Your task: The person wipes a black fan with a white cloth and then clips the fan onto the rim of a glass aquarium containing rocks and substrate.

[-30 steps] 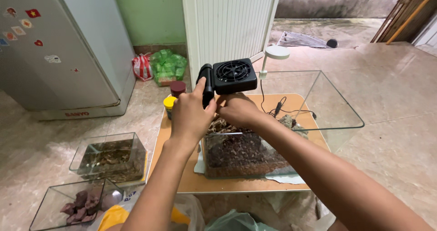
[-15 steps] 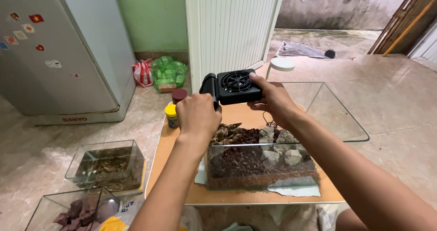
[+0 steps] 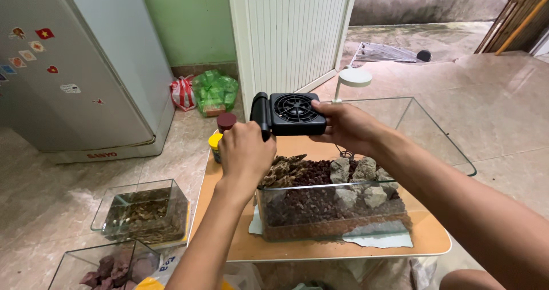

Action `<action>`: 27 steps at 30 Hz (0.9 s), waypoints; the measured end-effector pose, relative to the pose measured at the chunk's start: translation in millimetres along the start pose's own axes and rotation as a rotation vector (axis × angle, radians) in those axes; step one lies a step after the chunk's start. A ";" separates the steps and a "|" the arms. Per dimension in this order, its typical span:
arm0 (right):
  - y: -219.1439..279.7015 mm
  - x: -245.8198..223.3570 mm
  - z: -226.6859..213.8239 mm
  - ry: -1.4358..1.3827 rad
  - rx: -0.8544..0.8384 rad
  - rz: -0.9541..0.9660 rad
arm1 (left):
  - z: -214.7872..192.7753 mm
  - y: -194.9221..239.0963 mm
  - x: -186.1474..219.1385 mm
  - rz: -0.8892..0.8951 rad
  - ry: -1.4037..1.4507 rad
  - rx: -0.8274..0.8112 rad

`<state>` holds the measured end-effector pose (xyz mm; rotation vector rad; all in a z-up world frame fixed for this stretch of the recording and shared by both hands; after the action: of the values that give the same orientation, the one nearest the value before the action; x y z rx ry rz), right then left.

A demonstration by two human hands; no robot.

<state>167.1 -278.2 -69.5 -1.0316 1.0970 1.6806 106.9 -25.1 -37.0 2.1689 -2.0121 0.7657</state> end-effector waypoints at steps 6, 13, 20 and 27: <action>4.6 0.6 7.6 -0.008 -0.053 0.031 | -4.4 8.3 -7.1 -0.025 0.068 -0.069; -5.2 11.7 0.4 -0.031 -0.071 0.062 | -8.9 8.7 -6.3 -0.048 0.034 -0.133; -10.3 19.0 0.5 -0.028 -0.015 0.037 | -11.0 14.3 -6.2 -0.076 -0.001 -0.089; 4.3 24.3 -2.2 0.079 0.088 0.018 | -2.2 16.8 -19.3 -0.130 0.001 -0.092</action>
<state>156.4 -276.2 -91.7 -1.0428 1.2234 1.6025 90.0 -8.9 -47.5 2.2203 -1.8448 0.6450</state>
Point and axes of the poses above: each hand's wrist, its own y-axis away from the middle knuckle, its own z-axis out of the palm, x = y × z, the point moved 8 cm from there along -y, towards the middle knuckle, and after that the axes turned 6 degrees about -y, right-handed, at the moved point
